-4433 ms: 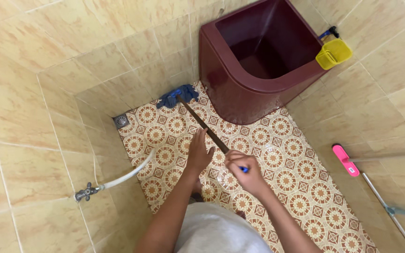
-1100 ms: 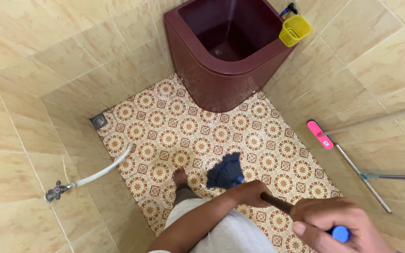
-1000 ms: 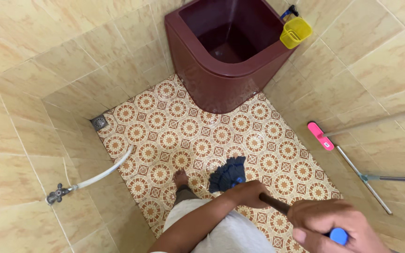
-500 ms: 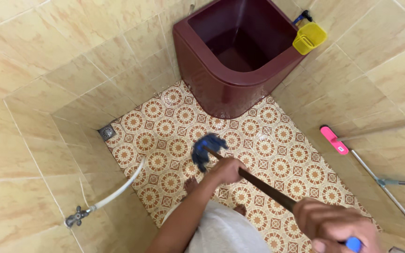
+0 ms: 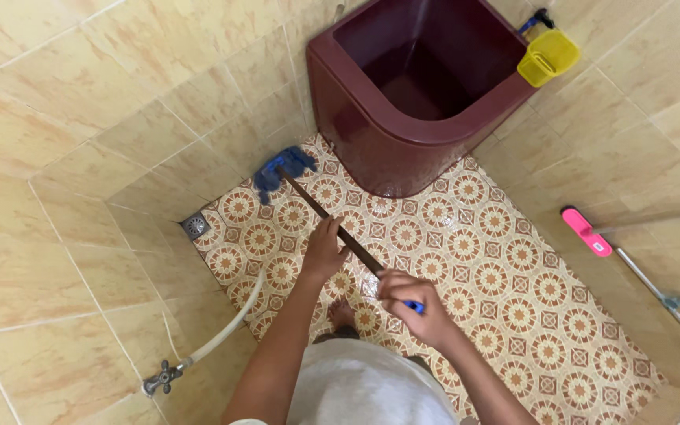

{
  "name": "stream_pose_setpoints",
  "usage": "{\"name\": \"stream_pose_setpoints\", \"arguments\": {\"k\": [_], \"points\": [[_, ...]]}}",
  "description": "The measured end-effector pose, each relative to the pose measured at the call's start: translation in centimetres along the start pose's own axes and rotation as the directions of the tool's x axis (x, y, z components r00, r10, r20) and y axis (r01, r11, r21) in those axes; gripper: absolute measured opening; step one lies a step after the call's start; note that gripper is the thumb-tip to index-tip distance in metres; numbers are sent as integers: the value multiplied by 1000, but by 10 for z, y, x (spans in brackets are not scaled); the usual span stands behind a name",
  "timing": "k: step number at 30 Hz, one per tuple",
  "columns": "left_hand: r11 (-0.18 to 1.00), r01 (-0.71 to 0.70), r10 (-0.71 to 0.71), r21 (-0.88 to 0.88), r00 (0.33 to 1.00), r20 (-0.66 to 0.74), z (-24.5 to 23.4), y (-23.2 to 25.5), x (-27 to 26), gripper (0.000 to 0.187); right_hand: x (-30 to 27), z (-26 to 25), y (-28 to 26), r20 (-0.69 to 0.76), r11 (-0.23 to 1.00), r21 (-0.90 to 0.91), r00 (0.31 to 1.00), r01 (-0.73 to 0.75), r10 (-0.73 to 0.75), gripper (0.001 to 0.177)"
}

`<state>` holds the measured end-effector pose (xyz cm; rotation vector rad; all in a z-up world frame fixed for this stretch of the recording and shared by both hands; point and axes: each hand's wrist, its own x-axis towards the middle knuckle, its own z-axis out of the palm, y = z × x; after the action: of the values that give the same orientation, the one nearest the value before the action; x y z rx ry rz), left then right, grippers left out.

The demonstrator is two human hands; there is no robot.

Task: The person mops the tiled floor of a small room using a mop and water from a large tub, reaching into corners and around the base of the tub.

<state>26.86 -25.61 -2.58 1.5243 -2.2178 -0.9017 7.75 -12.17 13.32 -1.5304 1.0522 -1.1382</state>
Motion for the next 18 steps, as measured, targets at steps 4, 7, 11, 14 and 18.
{"name": "stream_pose_setpoints", "arguments": {"k": [4,7,11,14,18], "points": [[995,-21,10,-96,993,-119,10,-11,-9,69,11,10,-11,45,1000,5,999,-4,4,22],[998,-44,37,-54,993,-112,12,-15,-15,69,5,11,-22,13,988,-60,990,-142,143,29],[995,-88,80,-55,988,-135,19,-5,-26,62,-21,-4,-45,28,976,-76,978,-204,207,33],[999,-24,24,-43,1000,-3,25,20,-37,43,-57,-29,-82,52,986,-84,987,-145,150,38],[979,-144,163,-144,978,131,51,67,-54,17,-111,-53,-146,43,989,-57,989,-139,142,39]]}}
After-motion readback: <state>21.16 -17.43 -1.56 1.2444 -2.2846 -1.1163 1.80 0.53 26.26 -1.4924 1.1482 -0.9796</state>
